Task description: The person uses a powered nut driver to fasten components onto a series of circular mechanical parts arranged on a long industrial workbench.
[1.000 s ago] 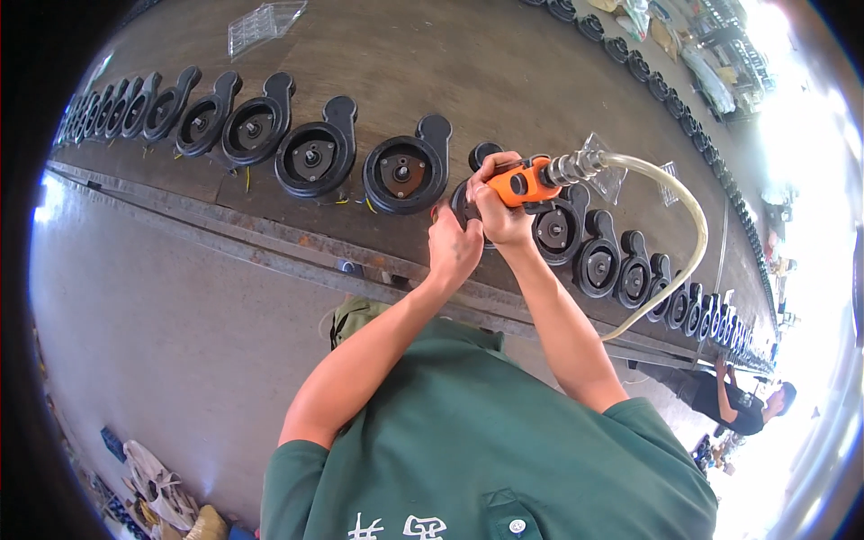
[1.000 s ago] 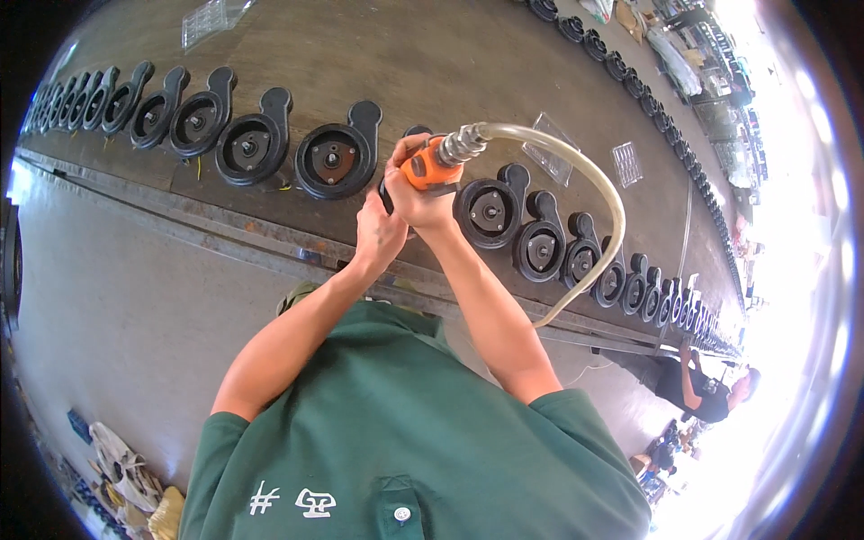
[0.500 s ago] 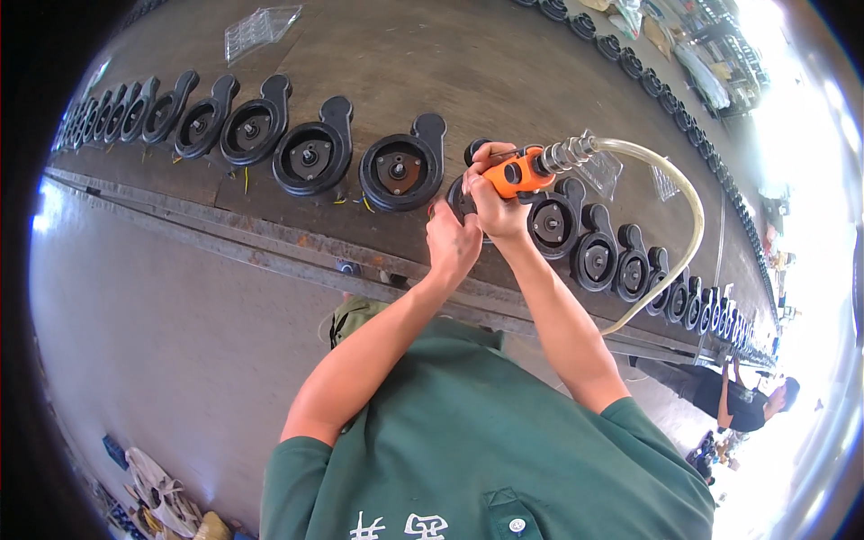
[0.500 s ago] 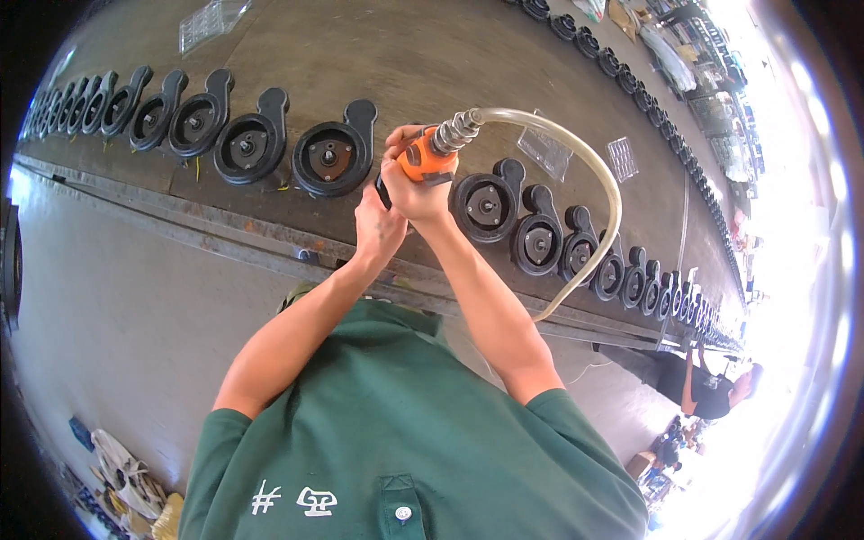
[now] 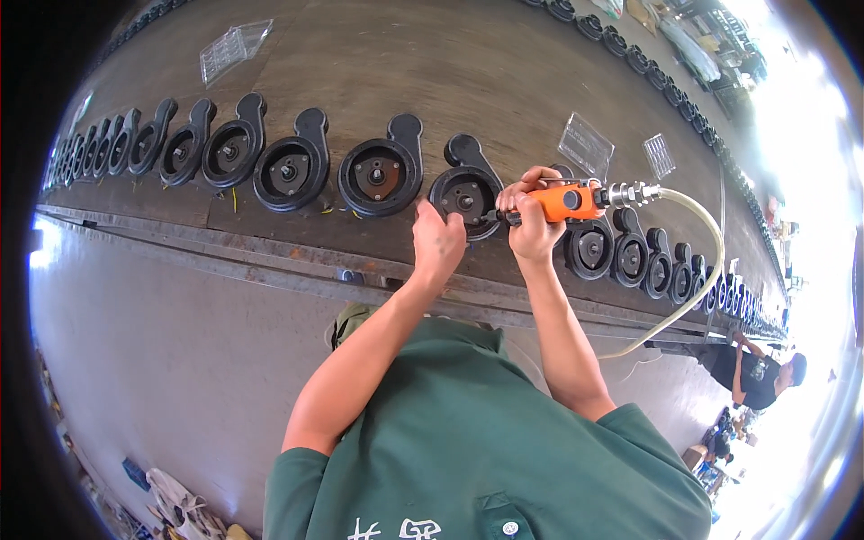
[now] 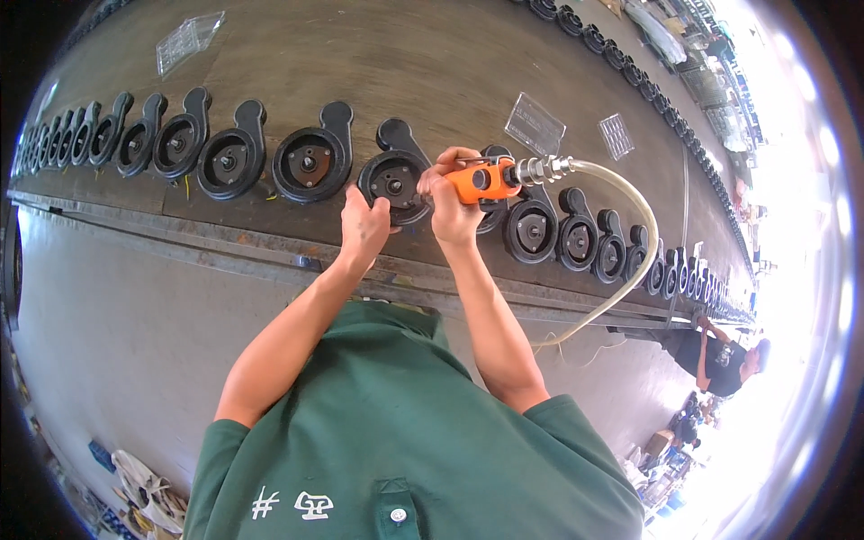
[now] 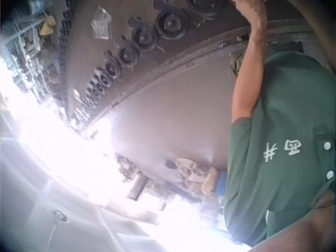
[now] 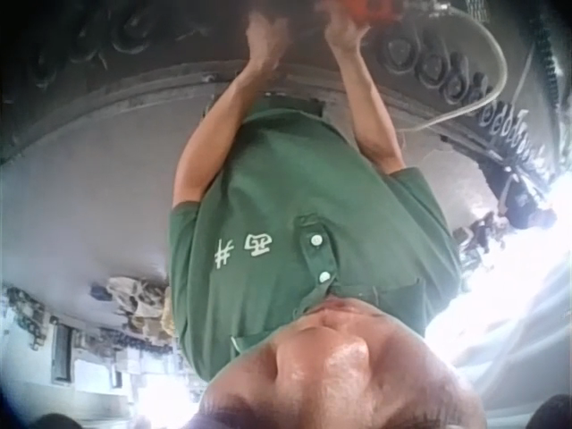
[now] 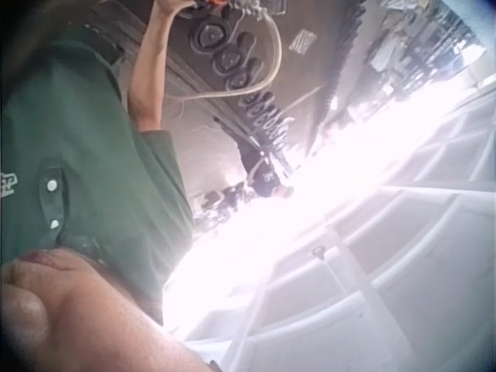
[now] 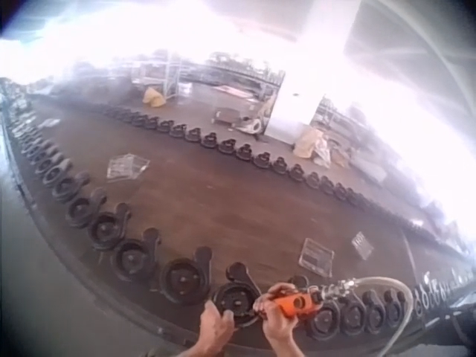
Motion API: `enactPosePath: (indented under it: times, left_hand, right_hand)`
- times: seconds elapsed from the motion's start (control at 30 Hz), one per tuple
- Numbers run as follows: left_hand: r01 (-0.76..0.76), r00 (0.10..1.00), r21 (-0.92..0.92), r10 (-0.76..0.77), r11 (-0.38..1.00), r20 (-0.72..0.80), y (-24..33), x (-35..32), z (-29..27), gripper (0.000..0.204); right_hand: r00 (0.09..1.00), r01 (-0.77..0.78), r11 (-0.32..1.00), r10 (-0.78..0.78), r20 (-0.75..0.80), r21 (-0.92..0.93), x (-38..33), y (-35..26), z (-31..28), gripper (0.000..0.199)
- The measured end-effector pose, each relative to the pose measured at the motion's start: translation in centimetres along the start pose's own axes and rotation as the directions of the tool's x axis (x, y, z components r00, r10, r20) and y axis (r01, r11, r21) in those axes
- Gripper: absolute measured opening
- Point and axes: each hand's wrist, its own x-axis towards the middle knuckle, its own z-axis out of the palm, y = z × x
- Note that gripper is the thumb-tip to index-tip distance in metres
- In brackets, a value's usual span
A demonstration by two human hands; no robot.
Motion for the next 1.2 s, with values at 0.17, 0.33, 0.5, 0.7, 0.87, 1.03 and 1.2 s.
enactPosePath:
  times: [0.17, 0.33, 0.5, 0.7, 0.87, 1.03, 1.2]
  left_hand:
    - [-0.004, 1.0, 0.001, 0.004, 1.0, 0.007, -0.1, 0.1, 0.0, 0.056]
    - [-0.011, 1.0, -0.016, 0.011, 1.0, 0.002, -0.2, -0.3, -0.3, 0.056]
    - [0.069, 0.997, -0.083, -0.067, 0.994, 0.031, 1.7, -0.8, -0.7, 0.055]
    - [0.048, 0.999, -0.049, -0.047, 0.998, 0.022, 1.5, -0.8, -0.5, 0.052]
    - [-0.068, 0.997, 0.074, 0.066, 0.995, 0.027, 0.5, 0.6, -1.2, 0.052]
    - [0.176, 0.976, 0.048, -0.181, 0.983, 0.12, 3.9, 0.3, -1.8, 0.064]
    - [0.187, 0.971, 0.033, -0.19, 0.982, 0.142, 4.2, 0.6, -2.0, 0.068]
  right_hand:
    - [1.0, -0.009, 1.0, 0.01, 0.01, -0.015, -0.3, 0.2, 0.0, 0.023]
    - [0.978, -0.005, 0.994, 0.026, 0.208, -0.106, -1.0, 0.4, -0.3, 0.021]
    - [0.963, 0.007, 0.998, 0.012, 0.269, -0.068, -1.2, 1.9, -0.8, 0.022]
    - [0.981, 0.007, 0.996, 0.011, 0.195, -0.093, -0.8, 1.2, -0.4, 0.026]
    - [0.985, 0.11, 0.992, -0.1, 0.144, -0.059, 0.9, -1.5, 1.3, 0.03]
    - [0.993, 0.107, 0.992, -0.103, 0.055, -0.066, 4.5, 0.1, 1.2, 0.023]
    - [0.996, 0.068, 0.993, -0.063, 0.057, -0.099, 4.8, 1.8, 0.6, 0.025]
